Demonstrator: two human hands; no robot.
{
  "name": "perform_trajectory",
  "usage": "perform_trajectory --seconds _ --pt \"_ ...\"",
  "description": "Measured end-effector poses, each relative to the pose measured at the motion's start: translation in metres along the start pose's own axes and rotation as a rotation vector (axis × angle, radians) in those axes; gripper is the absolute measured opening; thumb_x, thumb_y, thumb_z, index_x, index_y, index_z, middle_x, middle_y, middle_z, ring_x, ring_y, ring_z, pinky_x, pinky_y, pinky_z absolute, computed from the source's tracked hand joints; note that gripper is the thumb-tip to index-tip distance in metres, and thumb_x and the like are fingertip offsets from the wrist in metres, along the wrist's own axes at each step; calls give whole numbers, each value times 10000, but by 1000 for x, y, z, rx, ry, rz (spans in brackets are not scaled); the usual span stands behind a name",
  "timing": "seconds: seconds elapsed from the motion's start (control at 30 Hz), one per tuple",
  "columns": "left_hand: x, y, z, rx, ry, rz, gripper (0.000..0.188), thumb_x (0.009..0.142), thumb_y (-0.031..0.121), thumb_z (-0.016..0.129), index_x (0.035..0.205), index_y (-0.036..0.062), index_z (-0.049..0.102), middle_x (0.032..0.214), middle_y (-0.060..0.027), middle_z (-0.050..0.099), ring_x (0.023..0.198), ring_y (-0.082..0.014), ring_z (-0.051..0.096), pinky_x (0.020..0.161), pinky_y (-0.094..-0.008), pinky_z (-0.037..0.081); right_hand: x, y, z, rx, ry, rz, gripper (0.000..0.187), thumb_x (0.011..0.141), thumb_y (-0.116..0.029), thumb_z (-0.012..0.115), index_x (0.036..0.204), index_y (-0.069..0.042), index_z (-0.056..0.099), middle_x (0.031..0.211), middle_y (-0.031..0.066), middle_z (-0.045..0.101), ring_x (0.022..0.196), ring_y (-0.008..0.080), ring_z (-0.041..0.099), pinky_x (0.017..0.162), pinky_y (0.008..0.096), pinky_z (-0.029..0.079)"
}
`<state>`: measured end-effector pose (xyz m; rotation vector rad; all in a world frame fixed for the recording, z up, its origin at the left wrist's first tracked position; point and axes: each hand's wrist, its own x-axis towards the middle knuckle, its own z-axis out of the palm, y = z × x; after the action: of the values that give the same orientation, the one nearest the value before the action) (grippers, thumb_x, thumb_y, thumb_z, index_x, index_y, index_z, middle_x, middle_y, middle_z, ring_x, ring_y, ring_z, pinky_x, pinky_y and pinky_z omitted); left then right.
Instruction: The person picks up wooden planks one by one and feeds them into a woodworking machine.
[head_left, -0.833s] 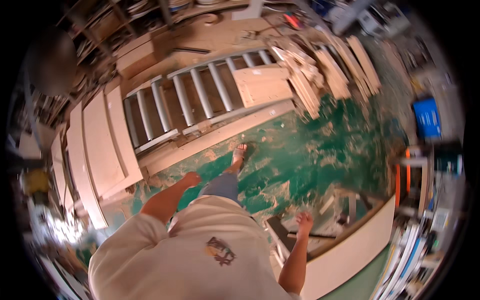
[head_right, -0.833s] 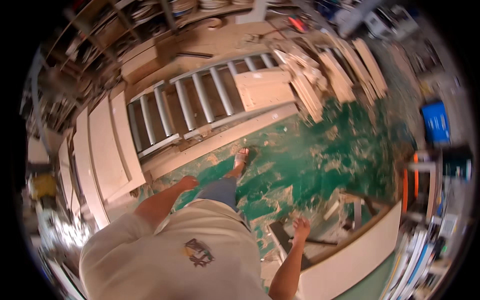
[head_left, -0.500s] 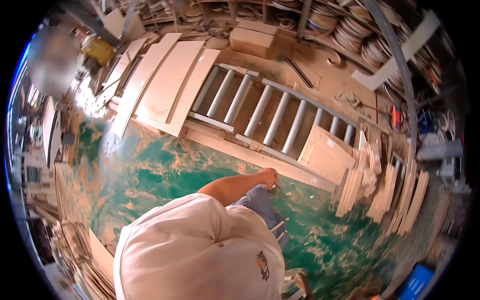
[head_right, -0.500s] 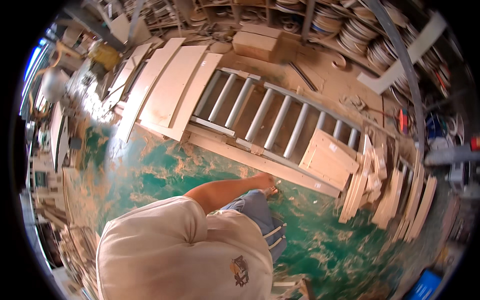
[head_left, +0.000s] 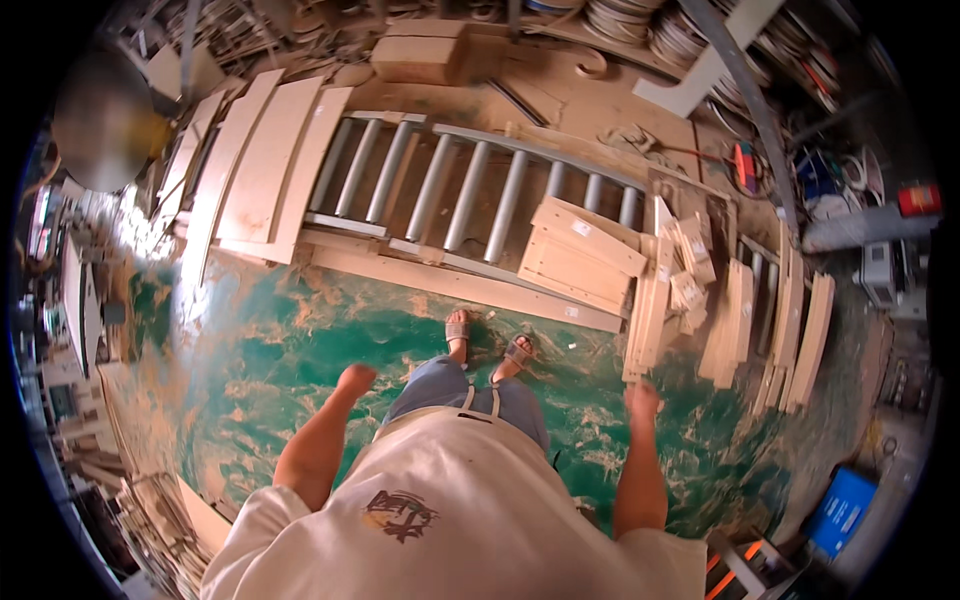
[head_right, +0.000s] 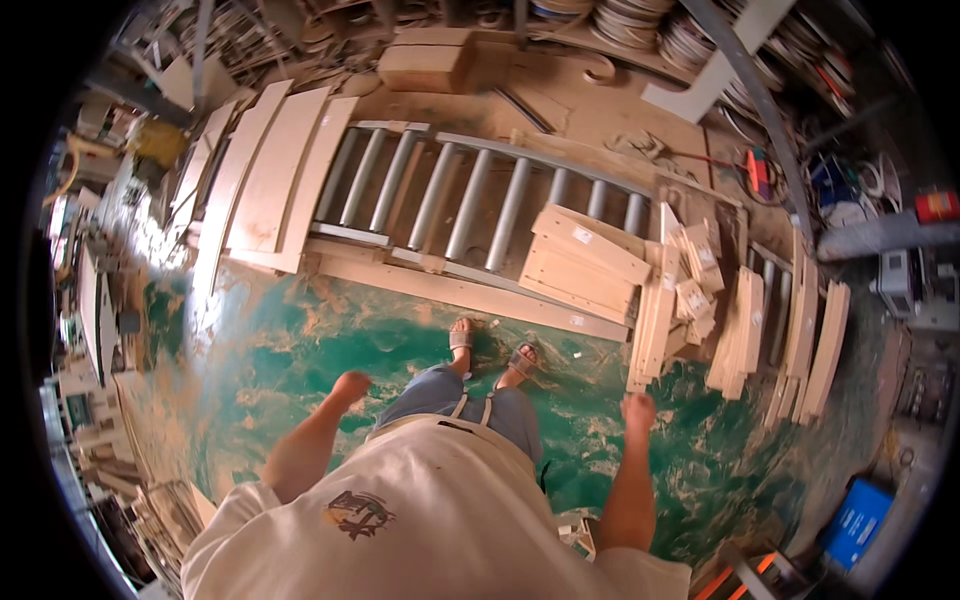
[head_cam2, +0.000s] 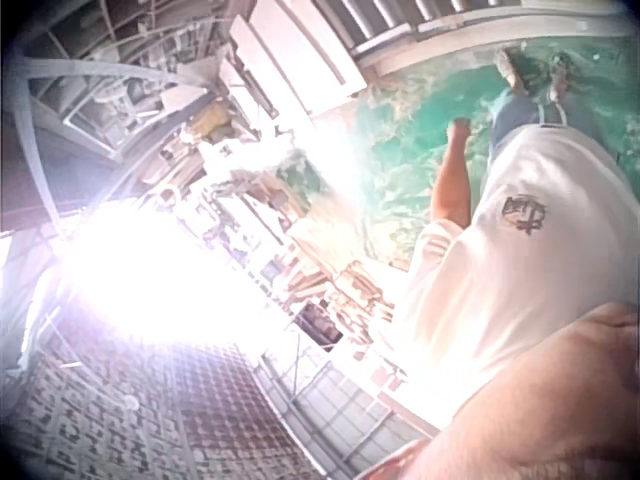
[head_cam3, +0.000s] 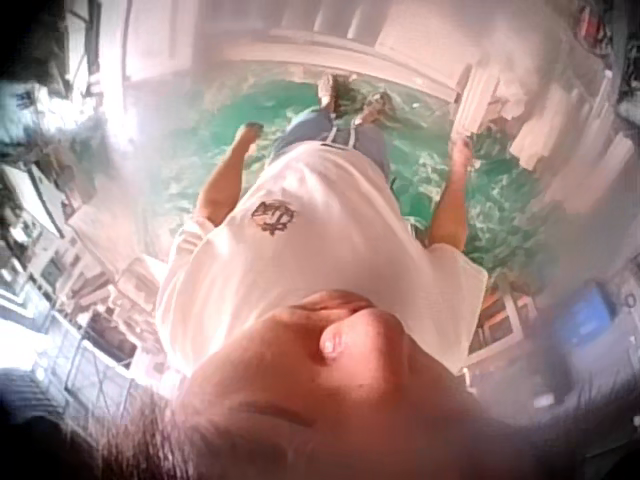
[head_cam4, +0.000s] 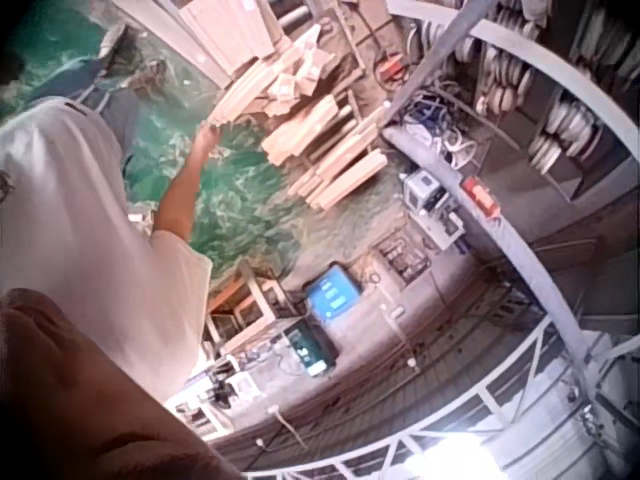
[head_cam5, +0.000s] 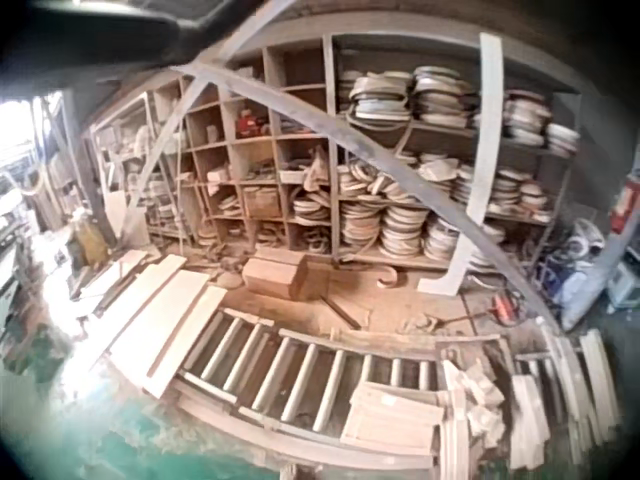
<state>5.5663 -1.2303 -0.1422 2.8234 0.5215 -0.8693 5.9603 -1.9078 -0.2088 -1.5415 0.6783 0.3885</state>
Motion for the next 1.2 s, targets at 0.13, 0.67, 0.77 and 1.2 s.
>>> perform_trajectory --seconds 0.13,0.67,0.77,1.2 --pt "-83 23 72 -23 -536 -154 159 854 201 698 980 112 739 955 -96 758 869 -255 745 703 -394 586 -21 -46 42 -127 -255 3 203 1020 -184 637 1180 -59 652 991 123 759 802 184 726 638 307 561" --pt "43 133 -34 -1420 -217 -452 206 979 236 637 1118 110 723 1020 -31 746 837 -161 717 684 -325 529 -77 76 5 -701 -230 -28 322 868 -225 702 1074 22 726 894 135 753 753 234 735 693 376 583" --pt "84 105 -49 -1392 -191 -444 193 968 229 629 1087 106 718 988 -27 737 785 -154 707 613 -311 513 -79 69 -22 -560 -88 -11 309 889 -190 685 1117 17 712 922 138 751 757 232 732 681 369 585" --pt "232 237 -87 -837 -313 -174 352 948 337 701 1171 66 714 1014 -55 741 903 -189 711 746 -348 553 -143 30 -87 34 214 426 413 1002 -215 635 1369 -29 597 1118 143 743 923 265 750 727 366 589"
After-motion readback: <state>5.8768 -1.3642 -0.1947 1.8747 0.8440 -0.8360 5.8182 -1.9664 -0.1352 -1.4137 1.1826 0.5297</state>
